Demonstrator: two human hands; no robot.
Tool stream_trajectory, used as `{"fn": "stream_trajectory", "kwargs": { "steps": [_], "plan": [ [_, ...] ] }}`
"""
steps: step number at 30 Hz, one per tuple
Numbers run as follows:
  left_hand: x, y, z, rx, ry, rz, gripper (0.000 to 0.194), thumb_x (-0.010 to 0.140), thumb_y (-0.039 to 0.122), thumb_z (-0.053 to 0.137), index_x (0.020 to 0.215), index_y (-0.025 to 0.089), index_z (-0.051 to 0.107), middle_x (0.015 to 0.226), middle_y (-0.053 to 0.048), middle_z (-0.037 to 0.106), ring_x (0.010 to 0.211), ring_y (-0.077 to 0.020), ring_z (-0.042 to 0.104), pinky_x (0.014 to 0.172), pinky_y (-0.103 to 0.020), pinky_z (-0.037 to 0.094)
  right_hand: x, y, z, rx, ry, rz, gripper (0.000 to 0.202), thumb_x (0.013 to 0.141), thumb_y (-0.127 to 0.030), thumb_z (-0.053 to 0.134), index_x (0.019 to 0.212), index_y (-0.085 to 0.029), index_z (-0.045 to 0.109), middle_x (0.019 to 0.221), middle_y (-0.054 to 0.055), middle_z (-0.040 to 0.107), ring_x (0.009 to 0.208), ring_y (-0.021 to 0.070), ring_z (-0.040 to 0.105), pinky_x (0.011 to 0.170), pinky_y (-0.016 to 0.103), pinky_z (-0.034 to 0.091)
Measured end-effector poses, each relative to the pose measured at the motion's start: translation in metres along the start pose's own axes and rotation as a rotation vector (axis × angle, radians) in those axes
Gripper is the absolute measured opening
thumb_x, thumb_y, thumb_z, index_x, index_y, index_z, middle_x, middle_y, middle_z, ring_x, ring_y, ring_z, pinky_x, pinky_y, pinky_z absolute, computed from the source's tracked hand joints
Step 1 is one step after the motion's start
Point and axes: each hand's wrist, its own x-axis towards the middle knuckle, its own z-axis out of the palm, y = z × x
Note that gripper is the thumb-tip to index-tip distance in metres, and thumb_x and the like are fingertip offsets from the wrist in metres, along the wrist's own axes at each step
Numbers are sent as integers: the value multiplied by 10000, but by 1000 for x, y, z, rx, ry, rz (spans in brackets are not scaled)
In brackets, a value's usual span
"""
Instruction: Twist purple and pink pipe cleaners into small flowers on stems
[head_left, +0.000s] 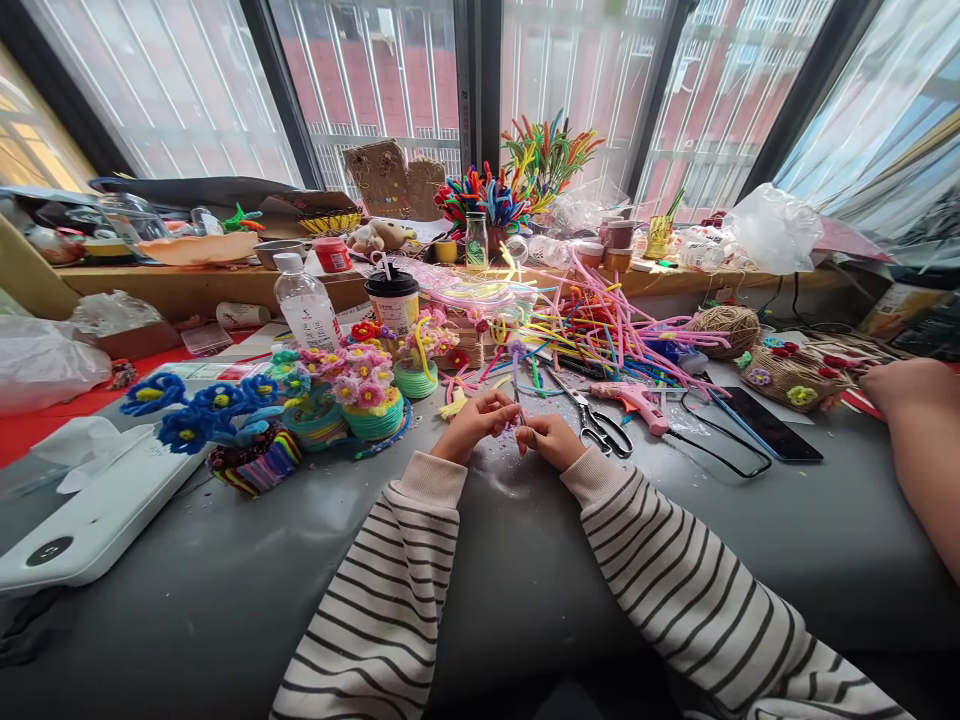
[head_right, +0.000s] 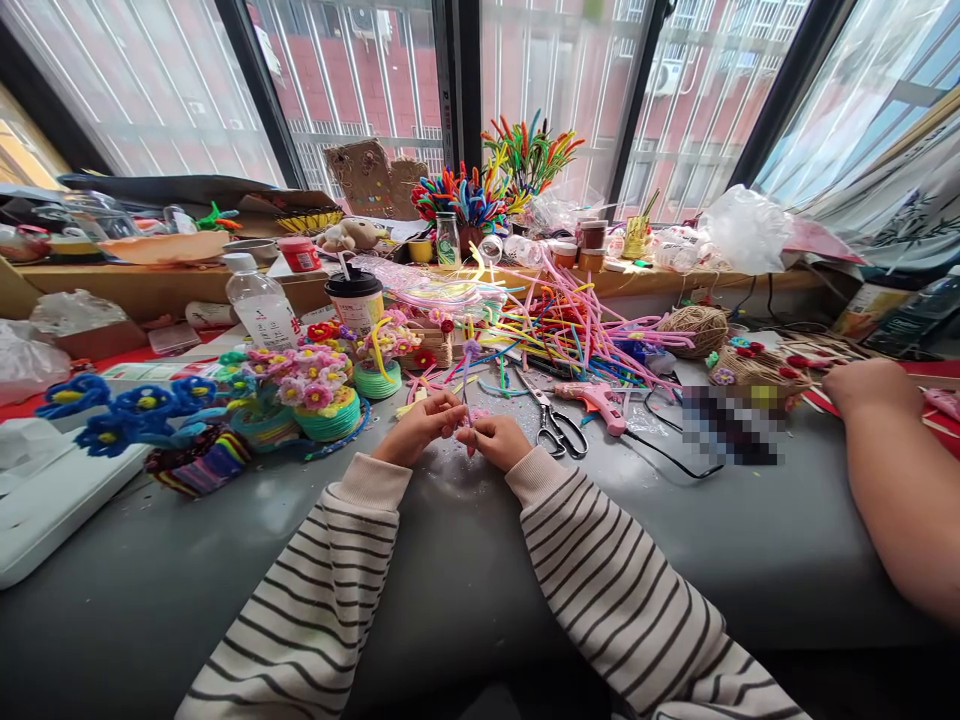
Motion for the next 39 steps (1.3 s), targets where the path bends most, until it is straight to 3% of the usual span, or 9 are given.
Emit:
{"fn": "stream_trajectory", "kwargs": {
  "steps": [5,16,22,34,39],
  "plan": [
    [2,-3,-2,-16,20,1,275,583,357,606,598,152,423,452,72,376,408,-26,335,428,-177,231,1,-1,1,11,44,52,584,574,-689,389,389,-145,488,377,-18,407,405,67,336,453,214,269],
    [-1,1,2,4,-27,17,250,597,347,590,603,148,439,472,64,408,418,-30,337,431,-183,232,1,5,0,13,-51,-15,710,630,-718,190,504,-126,561,391,-39,288,406,65,296,435,212,225],
    [-1,0,1,3,-74,4,253,586,348,596,608,151,439,474,66,407,426,-35,346,441,-185,236,1,3,0,41,4,-5,648,618,-706,273,457,-132,528,395,-31,348,414,61,315,446,207,250],
    [0,0,2,-18,-44,4,281,565,365,610,610,151,434,475,68,388,436,-34,351,448,-182,249,2,1,0,29,97,41,570,577,-677,404,384,-145,476,389,-16,409,423,71,346,467,212,289],
    [1,-3,0,-50,7,19,281,566,372,610,660,153,460,496,61,401,424,-32,351,438,-186,249,3,4,-1,18,30,-1,616,607,-698,318,416,-141,498,391,-22,379,418,68,334,457,212,274]
  ]
}}
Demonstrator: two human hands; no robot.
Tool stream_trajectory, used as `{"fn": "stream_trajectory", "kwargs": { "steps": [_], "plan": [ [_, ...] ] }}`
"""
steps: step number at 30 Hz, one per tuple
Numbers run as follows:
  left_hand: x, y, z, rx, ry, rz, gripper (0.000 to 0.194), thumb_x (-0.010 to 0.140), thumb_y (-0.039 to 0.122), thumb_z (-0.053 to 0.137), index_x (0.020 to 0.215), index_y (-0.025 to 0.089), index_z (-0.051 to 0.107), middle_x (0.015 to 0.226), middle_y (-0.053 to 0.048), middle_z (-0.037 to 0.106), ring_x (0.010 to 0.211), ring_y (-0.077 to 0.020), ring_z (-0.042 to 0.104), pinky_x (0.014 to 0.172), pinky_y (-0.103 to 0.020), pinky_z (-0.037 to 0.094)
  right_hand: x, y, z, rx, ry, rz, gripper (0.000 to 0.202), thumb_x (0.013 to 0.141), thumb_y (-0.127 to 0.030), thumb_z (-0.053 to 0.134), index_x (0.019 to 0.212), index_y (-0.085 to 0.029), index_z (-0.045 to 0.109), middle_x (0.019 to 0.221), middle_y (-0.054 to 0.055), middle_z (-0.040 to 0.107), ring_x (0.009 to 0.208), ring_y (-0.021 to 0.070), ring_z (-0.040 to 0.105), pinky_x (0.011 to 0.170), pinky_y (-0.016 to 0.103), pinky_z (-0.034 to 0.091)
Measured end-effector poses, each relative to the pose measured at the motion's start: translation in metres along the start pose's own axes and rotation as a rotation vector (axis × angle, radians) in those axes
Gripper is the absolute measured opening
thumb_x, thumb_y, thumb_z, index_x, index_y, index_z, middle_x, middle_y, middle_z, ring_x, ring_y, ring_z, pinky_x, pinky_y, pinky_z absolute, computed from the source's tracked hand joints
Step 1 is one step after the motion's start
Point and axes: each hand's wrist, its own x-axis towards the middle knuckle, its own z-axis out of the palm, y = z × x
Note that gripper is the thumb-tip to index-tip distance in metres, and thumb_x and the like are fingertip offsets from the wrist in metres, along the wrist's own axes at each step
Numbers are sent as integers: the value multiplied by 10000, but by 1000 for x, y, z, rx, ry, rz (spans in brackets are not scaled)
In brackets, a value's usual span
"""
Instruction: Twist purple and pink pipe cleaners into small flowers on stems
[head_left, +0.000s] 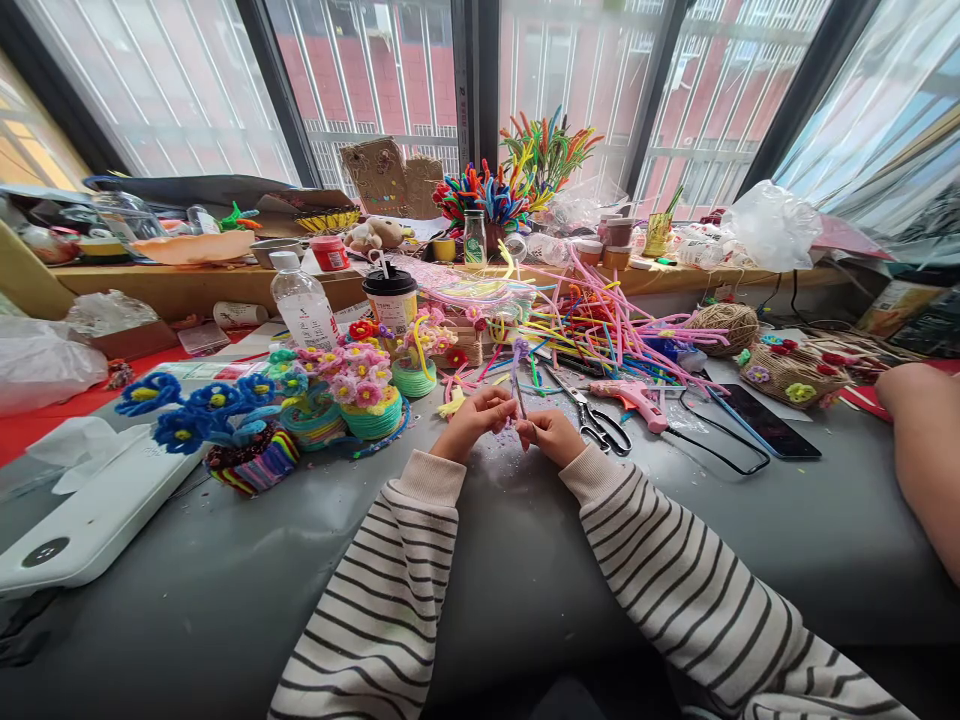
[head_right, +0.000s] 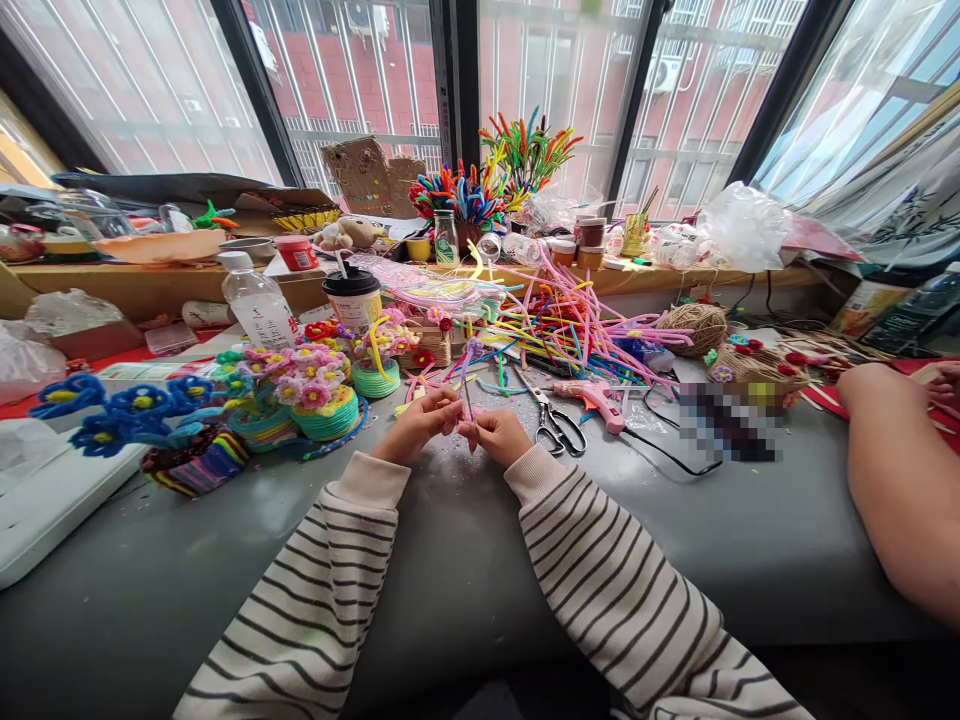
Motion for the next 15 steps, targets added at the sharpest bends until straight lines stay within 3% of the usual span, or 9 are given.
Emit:
{"fn": "stream_trajectory", "kwargs": {
  "steps": [7,15],
  "plan": [
    [-1,1,0,-6,-17,5,250,575,349,608,644,153,470,510,55,436,431,-32,356,448,-187,260,-2,1,0,4,-85,-41,721,628,-722,152,510,-132,550,409,-36,295,415,67,295,435,214,231],
    [-1,-1,-2,-34,-73,2,213,598,316,600,630,149,472,500,57,420,439,-31,362,454,-183,255,-3,-4,-3,56,-65,-53,639,609,-713,283,472,-135,519,424,-23,378,410,61,304,447,217,234]
  ]
}}
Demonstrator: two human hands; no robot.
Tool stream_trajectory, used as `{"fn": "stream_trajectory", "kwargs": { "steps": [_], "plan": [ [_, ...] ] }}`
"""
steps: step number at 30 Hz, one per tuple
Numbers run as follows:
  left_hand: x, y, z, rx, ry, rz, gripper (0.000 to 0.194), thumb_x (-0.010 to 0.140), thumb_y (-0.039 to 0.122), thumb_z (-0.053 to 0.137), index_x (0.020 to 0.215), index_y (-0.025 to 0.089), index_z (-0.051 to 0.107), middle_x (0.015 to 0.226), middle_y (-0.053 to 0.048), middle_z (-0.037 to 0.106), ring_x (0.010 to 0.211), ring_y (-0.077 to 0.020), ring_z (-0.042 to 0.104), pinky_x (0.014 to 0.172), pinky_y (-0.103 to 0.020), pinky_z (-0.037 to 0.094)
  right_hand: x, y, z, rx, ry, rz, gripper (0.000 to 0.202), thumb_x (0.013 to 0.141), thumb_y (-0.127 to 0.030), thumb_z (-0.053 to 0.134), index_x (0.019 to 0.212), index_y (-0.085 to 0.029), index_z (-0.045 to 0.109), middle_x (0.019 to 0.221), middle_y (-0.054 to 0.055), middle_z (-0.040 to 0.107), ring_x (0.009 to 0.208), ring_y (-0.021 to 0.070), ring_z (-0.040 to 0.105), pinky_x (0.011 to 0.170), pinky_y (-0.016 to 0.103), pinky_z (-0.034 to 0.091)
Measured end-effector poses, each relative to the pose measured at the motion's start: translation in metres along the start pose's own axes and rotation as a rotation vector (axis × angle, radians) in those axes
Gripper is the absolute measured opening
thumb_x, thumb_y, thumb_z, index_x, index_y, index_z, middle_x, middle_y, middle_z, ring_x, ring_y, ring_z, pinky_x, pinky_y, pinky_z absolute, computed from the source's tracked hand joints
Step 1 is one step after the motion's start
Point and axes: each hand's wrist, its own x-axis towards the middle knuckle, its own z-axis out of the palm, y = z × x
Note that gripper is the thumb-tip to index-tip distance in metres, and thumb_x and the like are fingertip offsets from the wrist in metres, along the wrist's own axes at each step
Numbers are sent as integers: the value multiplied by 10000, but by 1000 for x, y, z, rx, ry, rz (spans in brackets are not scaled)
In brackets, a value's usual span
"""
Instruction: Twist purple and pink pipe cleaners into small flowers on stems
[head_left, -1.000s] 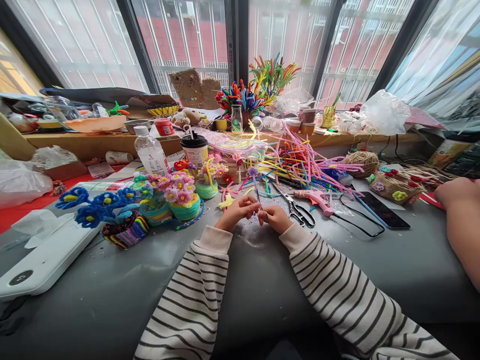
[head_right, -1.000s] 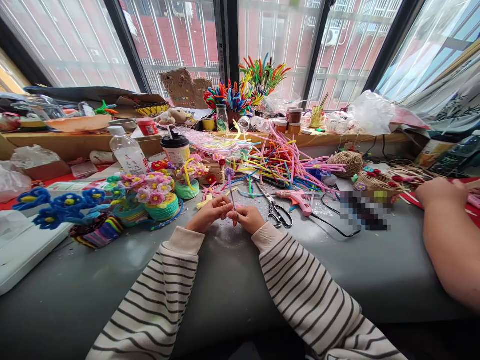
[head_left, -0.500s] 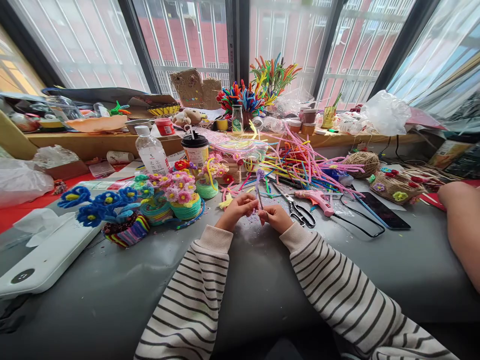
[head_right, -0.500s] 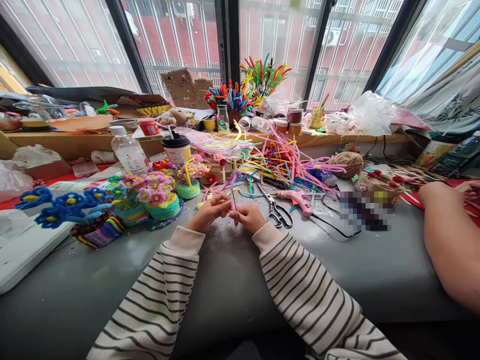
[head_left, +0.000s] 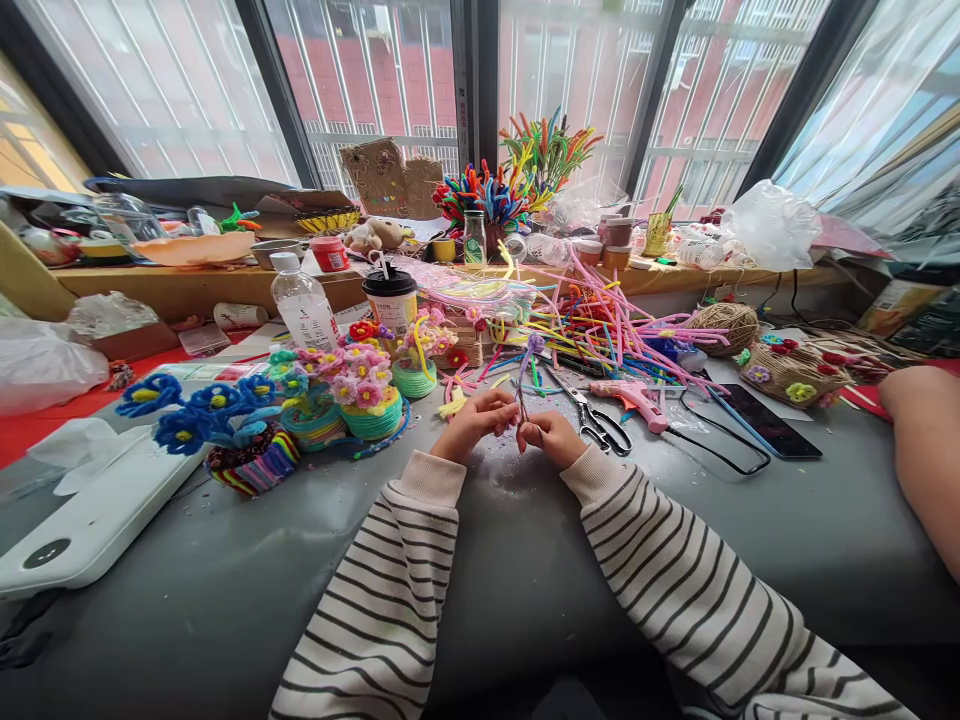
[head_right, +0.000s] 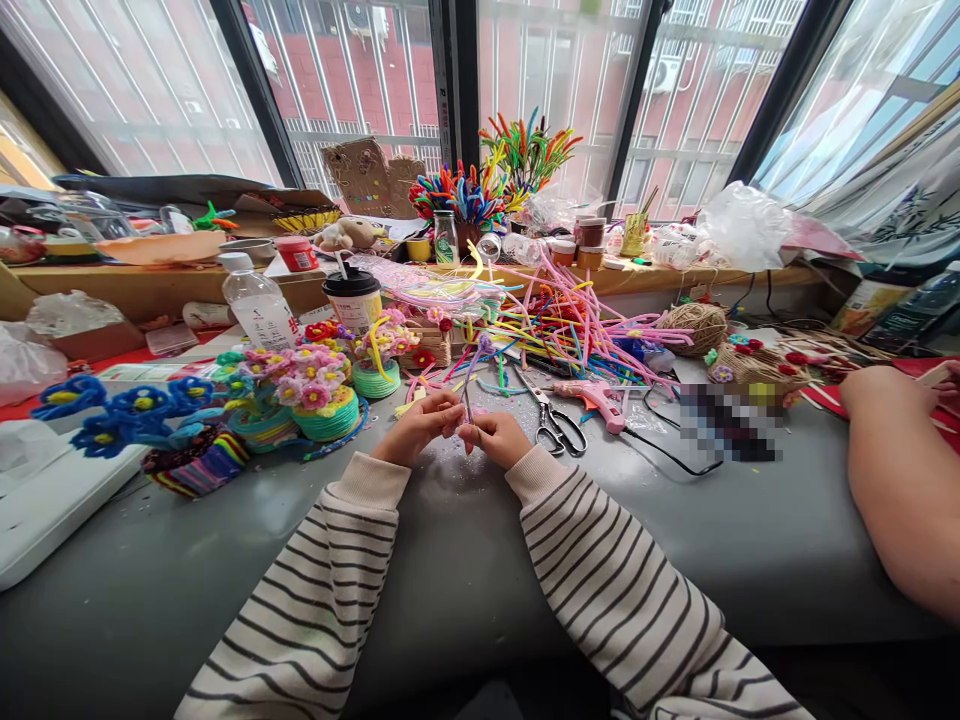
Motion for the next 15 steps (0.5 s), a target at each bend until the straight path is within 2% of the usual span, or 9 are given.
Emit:
{"fn": "stream_trajectory", "kwargs": {
  "steps": [7,15],
  "plan": [
    [0,0,0,1,-7,17,226,601,328,596,640,145,471,503,54,401,450,-36,354,458,-185,264,0,-4,3,-36,101,-2,584,614,-679,350,444,-143,509,442,-2,451,455,82,386,481,213,297],
    [1,0,1,10,62,50,217,650,347,547,663,140,484,608,34,456,462,-24,347,460,-178,269,1,-4,3,-151,139,37,544,610,-647,412,428,-142,504,397,-14,440,405,65,368,441,200,277]
  ]
}}
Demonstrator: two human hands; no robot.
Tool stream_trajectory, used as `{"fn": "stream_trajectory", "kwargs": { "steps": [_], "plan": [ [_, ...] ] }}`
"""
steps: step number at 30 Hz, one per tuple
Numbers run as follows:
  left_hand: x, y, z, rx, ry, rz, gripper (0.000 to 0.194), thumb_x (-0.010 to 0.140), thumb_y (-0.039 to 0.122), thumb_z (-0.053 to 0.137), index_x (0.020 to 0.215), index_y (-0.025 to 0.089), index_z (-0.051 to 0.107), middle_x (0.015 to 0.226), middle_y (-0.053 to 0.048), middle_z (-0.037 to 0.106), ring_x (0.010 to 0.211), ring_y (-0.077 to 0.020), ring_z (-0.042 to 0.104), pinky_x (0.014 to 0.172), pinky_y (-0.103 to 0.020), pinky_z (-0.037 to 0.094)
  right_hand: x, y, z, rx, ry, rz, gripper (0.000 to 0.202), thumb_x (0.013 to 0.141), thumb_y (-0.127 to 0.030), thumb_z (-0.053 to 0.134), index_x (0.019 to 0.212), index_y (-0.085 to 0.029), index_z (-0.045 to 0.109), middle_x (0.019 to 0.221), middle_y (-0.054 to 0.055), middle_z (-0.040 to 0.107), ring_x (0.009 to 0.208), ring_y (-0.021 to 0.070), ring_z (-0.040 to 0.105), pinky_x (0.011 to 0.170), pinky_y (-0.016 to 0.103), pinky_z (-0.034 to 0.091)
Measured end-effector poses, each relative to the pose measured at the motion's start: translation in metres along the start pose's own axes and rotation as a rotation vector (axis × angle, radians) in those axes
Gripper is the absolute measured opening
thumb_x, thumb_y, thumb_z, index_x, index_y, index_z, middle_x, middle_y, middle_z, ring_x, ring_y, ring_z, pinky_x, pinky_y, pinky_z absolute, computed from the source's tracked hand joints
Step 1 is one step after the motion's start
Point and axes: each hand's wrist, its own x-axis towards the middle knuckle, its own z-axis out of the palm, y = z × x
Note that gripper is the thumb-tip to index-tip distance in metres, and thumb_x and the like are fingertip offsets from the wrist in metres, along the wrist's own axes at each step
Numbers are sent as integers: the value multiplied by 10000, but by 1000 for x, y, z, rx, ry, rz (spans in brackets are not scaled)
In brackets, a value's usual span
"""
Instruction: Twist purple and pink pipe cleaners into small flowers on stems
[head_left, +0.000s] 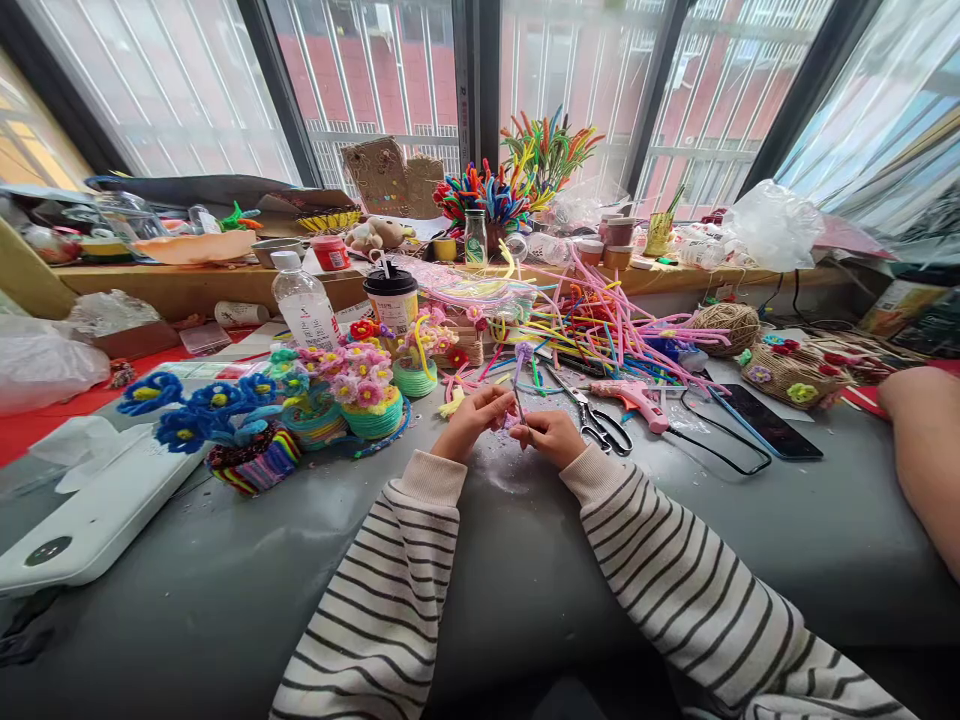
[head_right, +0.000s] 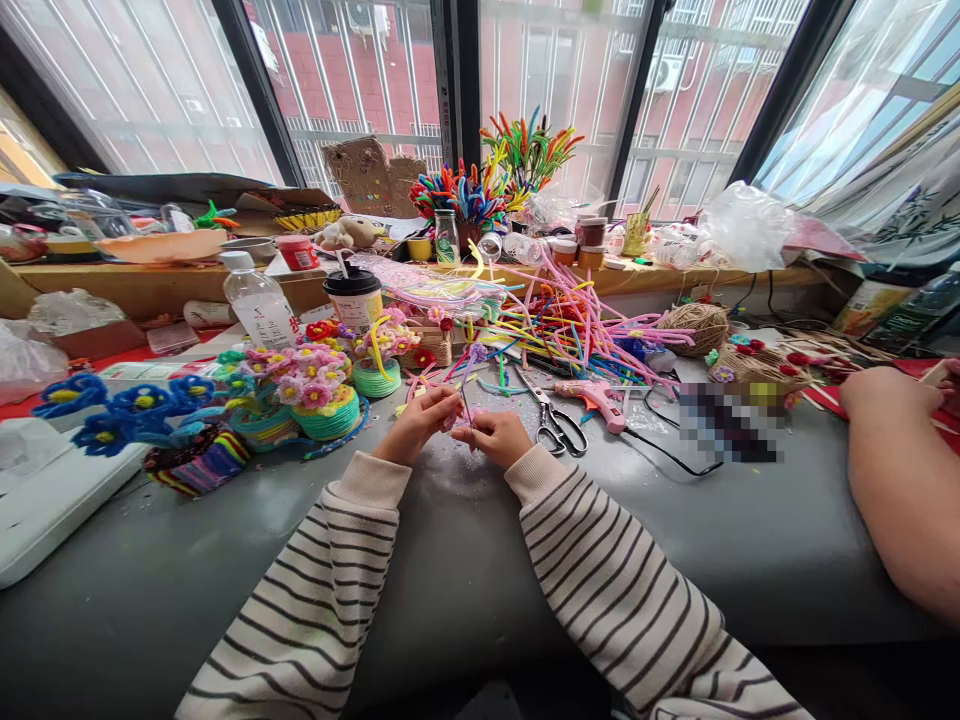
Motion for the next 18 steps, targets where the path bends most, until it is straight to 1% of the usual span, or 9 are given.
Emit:
{"fn": "stream_trajectory", "kwargs": {
  "steps": [3,8,11,14,18],
  "plan": [
    [0,0,0,-4,-1,0,195,656,327,545,655,145,475,577,42,445,454,-25,348,460,-178,270,-1,1,1,2,-15,6,555,602,-659,405,437,-138,505,408,-9,452,410,67,370,442,203,274],
    [-1,1,1,13,-19,14,175,660,311,540,663,147,481,570,42,450,452,-29,356,460,-184,273,-1,4,2,36,-90,-30,648,631,-702,259,485,-133,533,453,-1,458,450,77,384,477,214,280],
    [-1,2,2,25,-31,9,178,656,310,542,660,142,484,570,37,456,449,-29,358,458,-186,273,0,5,1,48,-116,-38,671,639,-705,222,509,-133,547,451,-9,425,458,79,375,479,215,271],
    [-1,3,3,23,-30,8,178,653,307,544,654,141,481,568,38,456,446,-28,359,457,-186,273,0,5,2,70,-97,-20,653,622,-712,251,490,-137,531,448,-9,420,465,83,379,483,218,275],
    [-1,3,2,6,-12,4,179,643,305,554,655,144,477,561,43,449,438,-27,362,448,-186,268,0,4,3,111,-46,11,595,597,-696,345,442,-142,496,437,-7,437,455,82,379,488,217,290]
  ]
}}
